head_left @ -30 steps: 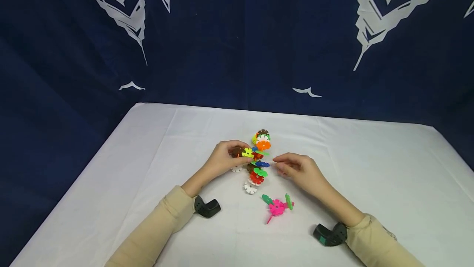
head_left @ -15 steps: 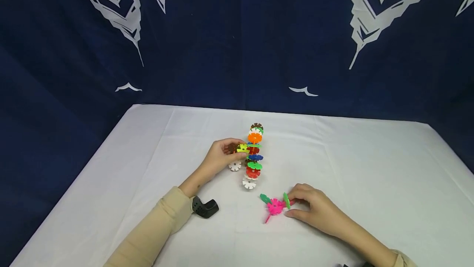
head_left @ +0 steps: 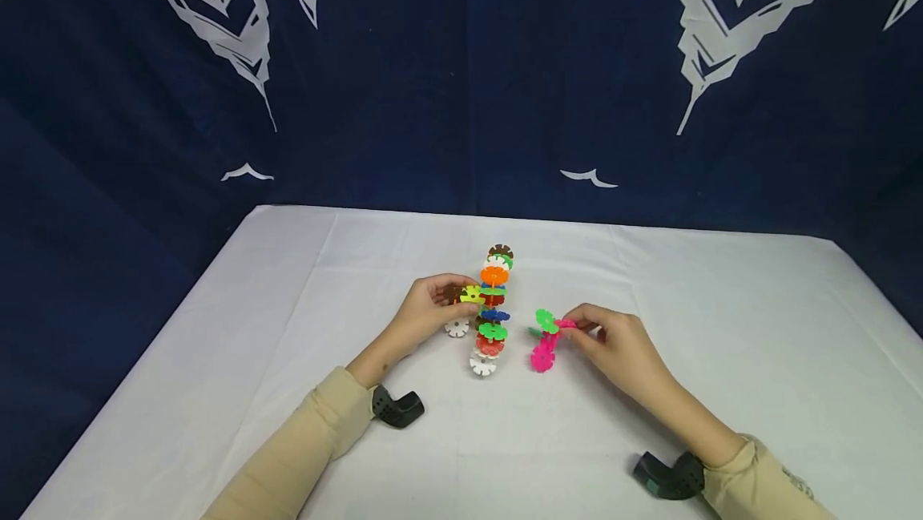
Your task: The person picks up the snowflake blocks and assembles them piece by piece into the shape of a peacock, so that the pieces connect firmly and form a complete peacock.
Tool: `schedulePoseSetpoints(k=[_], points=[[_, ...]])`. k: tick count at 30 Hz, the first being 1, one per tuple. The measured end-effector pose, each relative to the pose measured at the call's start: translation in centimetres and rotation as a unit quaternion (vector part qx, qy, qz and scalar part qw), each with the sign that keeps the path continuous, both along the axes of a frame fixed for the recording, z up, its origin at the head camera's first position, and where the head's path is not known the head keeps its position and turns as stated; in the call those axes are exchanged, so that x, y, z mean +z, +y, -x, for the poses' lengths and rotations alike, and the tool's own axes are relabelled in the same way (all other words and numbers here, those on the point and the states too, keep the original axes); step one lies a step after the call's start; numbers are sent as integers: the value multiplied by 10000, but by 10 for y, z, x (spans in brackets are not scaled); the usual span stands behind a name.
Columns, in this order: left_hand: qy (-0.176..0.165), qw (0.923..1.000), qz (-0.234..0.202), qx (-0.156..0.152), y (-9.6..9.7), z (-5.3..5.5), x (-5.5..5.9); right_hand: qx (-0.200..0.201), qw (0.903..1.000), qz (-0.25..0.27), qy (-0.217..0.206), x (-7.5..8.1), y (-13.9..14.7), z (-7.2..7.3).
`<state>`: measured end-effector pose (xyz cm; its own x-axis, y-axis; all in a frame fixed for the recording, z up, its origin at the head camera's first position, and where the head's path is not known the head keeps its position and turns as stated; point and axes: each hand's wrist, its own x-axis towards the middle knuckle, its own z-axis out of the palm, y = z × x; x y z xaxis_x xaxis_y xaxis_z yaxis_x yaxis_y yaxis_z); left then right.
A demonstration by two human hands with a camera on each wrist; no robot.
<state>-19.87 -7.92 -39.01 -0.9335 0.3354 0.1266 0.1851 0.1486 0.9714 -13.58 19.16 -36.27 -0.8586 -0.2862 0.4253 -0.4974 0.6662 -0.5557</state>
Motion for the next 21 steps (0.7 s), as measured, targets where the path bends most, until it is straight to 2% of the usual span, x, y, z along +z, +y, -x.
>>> schedulePoseSetpoints(k=[4,8,15,21], points=[[-66,10000,8,-9,-1,-1,-2,-78,9995,-283,150,7,-12,10],[-121,9999,-42,-114,-1,-4,-1,34,9995,-260,188,8,-24,14],[10,9997,-130,-223,0,-19,24,-41,9991,11,426,5,-29,16],[-22,9997,-115,-231,1,-18,27,-29,9992,197,357,4,-29,18]])
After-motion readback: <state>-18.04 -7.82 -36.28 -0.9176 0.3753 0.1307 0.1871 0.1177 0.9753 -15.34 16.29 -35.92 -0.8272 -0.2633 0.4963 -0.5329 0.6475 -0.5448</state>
